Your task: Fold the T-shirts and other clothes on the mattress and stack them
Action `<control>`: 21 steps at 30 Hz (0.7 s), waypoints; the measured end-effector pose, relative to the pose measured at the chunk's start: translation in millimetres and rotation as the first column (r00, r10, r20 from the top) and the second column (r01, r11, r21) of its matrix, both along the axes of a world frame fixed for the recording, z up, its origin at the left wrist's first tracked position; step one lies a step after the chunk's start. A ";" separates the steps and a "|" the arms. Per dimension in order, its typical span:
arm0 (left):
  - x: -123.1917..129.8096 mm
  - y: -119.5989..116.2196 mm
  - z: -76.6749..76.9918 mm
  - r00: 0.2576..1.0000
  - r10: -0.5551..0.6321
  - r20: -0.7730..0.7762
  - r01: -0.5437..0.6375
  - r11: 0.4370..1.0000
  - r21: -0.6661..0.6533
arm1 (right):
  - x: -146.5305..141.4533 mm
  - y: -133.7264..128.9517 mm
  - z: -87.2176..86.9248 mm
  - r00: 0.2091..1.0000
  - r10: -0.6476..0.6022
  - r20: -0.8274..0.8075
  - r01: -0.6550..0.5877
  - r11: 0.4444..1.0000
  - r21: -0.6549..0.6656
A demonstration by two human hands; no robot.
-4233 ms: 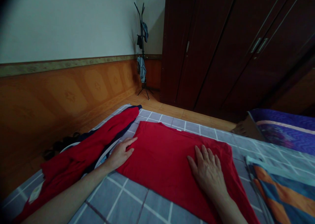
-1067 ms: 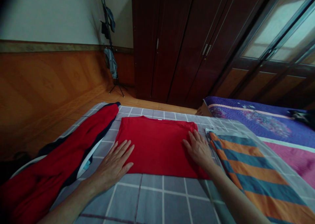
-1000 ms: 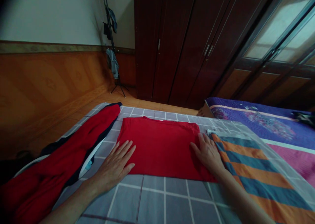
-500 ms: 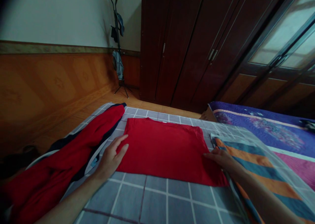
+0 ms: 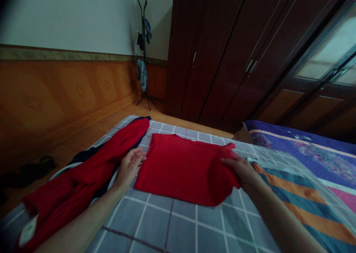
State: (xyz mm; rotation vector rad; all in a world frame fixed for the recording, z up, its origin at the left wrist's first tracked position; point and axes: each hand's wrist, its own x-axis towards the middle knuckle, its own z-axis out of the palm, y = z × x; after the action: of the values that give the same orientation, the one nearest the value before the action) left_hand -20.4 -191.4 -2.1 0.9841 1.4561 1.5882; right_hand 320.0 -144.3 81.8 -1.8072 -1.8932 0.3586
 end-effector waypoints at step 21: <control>-6.7 4.2 -6.8 0.987 -0.087 -0.137 0.088 0.996 -0.005 | -218.1 -43.0 -42.2 0.865 0.461 0.200 -0.448 0.887 -0.109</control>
State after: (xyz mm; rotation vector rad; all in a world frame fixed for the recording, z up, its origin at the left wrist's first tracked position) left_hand -27.1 -187.2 -8.9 1.1617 1.4829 1.4830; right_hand 101.9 -187.3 39.7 -1.4624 -2.4955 0.3876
